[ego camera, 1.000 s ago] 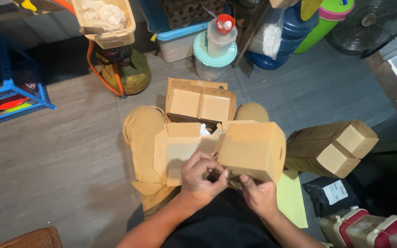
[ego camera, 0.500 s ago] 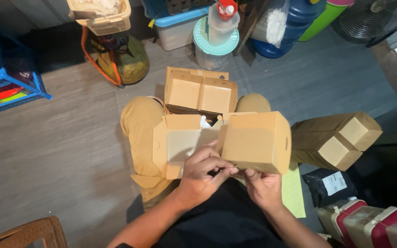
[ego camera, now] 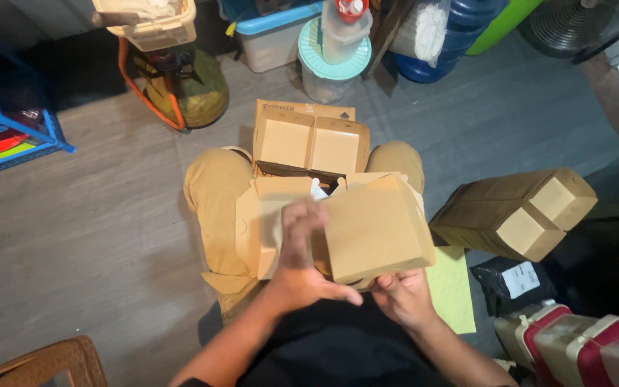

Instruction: The person sits on the floor and folds flat kraft paper takeout boxes into shape, pressing the flaps and base to form each box, then stacks the finished boxes with a pile of folded boxes beside them. They work through the flat boxes one at a time by hand.

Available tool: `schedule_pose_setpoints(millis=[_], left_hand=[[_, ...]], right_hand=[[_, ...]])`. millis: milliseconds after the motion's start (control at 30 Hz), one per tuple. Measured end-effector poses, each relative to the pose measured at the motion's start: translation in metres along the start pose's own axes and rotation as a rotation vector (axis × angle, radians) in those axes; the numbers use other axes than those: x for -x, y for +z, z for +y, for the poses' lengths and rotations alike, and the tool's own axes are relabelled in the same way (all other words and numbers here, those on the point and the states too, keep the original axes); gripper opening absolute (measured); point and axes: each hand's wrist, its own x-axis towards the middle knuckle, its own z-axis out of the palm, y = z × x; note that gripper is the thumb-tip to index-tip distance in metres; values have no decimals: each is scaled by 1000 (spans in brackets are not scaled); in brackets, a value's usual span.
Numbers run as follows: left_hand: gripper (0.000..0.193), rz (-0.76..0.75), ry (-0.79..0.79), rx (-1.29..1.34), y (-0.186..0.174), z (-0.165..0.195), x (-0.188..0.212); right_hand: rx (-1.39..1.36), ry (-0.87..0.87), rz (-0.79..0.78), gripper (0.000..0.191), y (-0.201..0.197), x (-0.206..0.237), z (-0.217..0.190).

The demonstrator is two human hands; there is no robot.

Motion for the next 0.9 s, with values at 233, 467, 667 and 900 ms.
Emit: schedule_pose_setpoints(millis=[233,467,667,900], left_hand=[[114,-187,-204,102,-4,1,-3],[96,-193,-152,-3,-2,3,-3],[87,-188,-67,-160,-3,7,-9],[86,-234,-51,-180,-7,8,-10]], right_hand=[[-114,116,-54,33,-27,14,17],[-44,115,-42,50,-19,12,7],[-47,107,-46,55,-7,8,0],[41,138,-47,61,-39,24,15]])
